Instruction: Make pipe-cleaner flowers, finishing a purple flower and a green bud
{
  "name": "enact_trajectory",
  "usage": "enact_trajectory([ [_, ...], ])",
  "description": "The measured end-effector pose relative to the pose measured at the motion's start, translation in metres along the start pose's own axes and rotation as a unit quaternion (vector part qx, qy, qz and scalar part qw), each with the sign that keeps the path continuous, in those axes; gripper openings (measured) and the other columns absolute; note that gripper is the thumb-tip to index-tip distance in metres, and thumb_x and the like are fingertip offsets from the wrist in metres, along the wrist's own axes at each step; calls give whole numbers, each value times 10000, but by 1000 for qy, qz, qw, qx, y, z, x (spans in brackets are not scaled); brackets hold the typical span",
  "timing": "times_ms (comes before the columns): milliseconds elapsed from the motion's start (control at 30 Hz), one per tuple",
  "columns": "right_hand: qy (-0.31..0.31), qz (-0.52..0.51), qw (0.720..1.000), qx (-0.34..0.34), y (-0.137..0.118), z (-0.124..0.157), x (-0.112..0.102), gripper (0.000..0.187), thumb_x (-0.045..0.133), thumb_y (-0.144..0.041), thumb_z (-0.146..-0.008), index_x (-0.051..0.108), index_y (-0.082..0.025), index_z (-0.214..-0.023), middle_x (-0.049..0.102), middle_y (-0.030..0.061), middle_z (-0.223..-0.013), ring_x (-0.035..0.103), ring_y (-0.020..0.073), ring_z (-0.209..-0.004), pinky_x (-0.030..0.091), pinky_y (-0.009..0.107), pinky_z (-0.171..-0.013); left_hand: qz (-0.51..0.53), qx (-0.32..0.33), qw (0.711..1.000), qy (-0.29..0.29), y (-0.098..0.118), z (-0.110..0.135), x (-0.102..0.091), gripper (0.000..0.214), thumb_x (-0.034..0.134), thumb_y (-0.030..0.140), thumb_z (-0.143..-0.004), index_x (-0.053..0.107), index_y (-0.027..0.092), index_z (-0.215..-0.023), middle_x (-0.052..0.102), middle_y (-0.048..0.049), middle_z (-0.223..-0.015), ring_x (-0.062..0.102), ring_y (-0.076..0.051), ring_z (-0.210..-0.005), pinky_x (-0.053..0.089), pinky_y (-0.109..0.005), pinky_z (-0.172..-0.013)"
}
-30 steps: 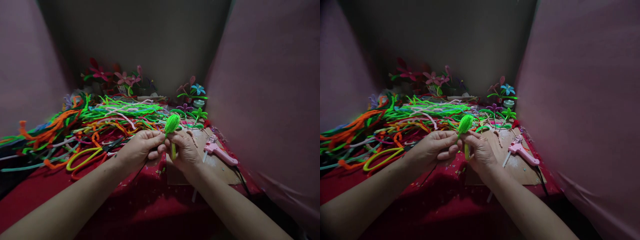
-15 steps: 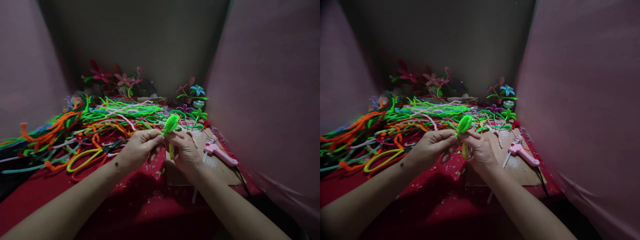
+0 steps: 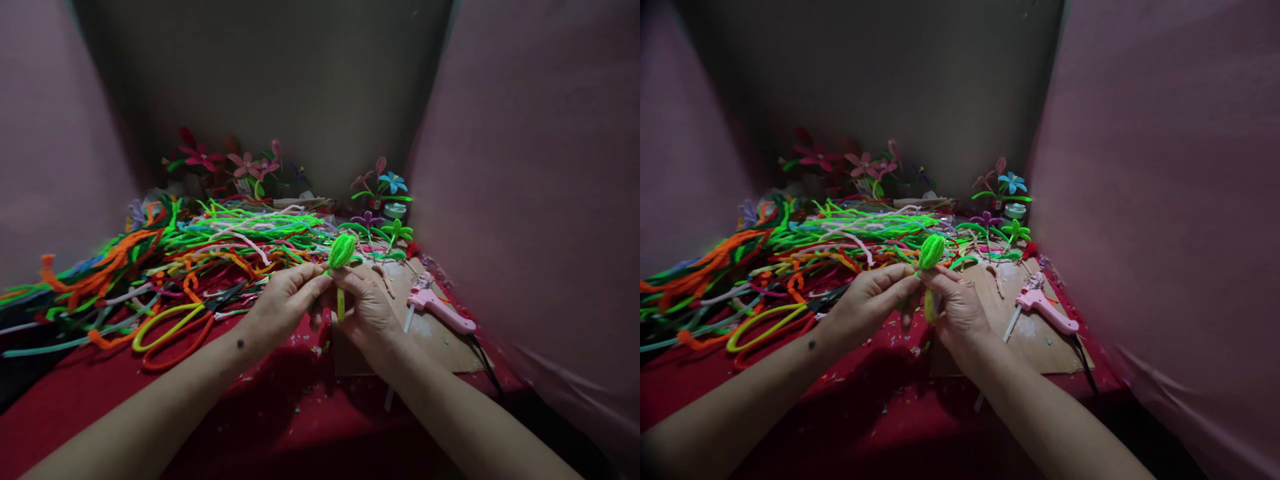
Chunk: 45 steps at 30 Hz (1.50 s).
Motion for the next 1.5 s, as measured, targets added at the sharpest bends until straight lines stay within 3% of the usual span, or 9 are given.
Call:
enact_trajectory([
  [200, 41, 13, 999, -29, -1, 0, -1, 62, 717, -150, -606, 698, -192, -647, 623, -45, -577, 507, 73, -527, 399, 200, -526, -185, 103, 968, 135, 10, 8, -4, 204, 487, 215, -832, 515, 158, -638, 452, 35, -551, 403, -73, -496, 334, -213, -513],
  [333, 2, 50, 998, -31, -8, 0, 2, 61, 739, -184, -589, 677, -182, -593, 589, -49, -531, 470, 68, -492, 382, 205, -509, 60, -24, 997, 36, 6, 4, -3, 262, 492, 268, -850, 456, 161, -614, 390, 61, -493, 331, -44, -402, 259, -179, -400],
  [633, -103, 98, 990, 0, -15, 11, 6, 59, 729, -194, -592, 693, -200, -638, 609, -25, -523, 522, 102, -499, 413, 223, -510, 388, -124, 891, -200, -3, 9, 10, 163, 556, 279, -809, 537, 149, -712, 355, 87, -466, 144, -1, -315, 167, -142, -319],
  [733, -34, 102, 993, -44, -16, 9, 1, 51, 728, -168, -586, 691, -195, -609, 603, -34, -532, 481, 76, -472, 381, 204, -480, 255, -95, 949, -162, -1, 6, 7, 232, 497, 318, -846, 518, 149, -688, 393, 67, -483, 244, -22, -328, 219, -161, -345],
  [833, 40, 93, 992, -78, -15, 5, -4, 69, 738, -158, -571, 703, -201, -613, 576, -48, -518, 447, 65, -476, 366, 199, -486, -12, 6, 1000, 0, 6, 4, 0, 247, 446, 270, -868, 491, 154, -655, 449, 32, -523, 411, -70, -446, 320, -196, -445],
  [1000, 54, 124, 984, -116, -16, 3, -4, 86, 748, -175, -568, 721, -218, -637, 611, -39, -603, 493, 88, -581, 396, 207, -557, -242, 156, 951, 113, 15, 10, 2, 179, 468, 182, -830, 505, 166, -655, 456, 31, -559, 395, -81, -499, 316, -220, -512],
  [1167, 7, 144, 984, -104, -19, 4, 1, 51, 747, -201, -600, 719, -211, -642, 621, -35, -627, 508, 83, -583, 422, 218, -598, 4, -28, 999, 18, 7, 5, -2, 277, 478, 295, -857, 462, 161, -615, 419, 52, -486, 362, -55, -400, 292, -188, -411],
  [1333, -80, 136, 985, -63, -22, 9, 7, 82, 675, -184, -690, 697, -190, -611, 619, -14, -538, 526, 92, -503, 406, 219, -508, 349, -129, 918, -137, -5, 8, 8, 151, 536, 274, -823, 539, 151, -735, 415, 70, -498, 224, -10, -307, 247, -139, -310],
  [1500, -105, 142, 983, -42, -21, 13, 8, 64, 682, -216, -673, 700, -188, -618, 608, -10, -498, 495, 100, -441, 417, 243, -481, 408, -141, 875, -218, -8, 11, 13, 183, 568, 305, -798, 527, 154, -702, 381, 79, -474, 183, -4, -281, 240, -142, -280],
])
Point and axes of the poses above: each hand's wrist, its own z-axis away from the middle knuckle, its own x-axis out of the palm, y = z × x, the point moved 4 cm from there along -z, towards the middle knuckle
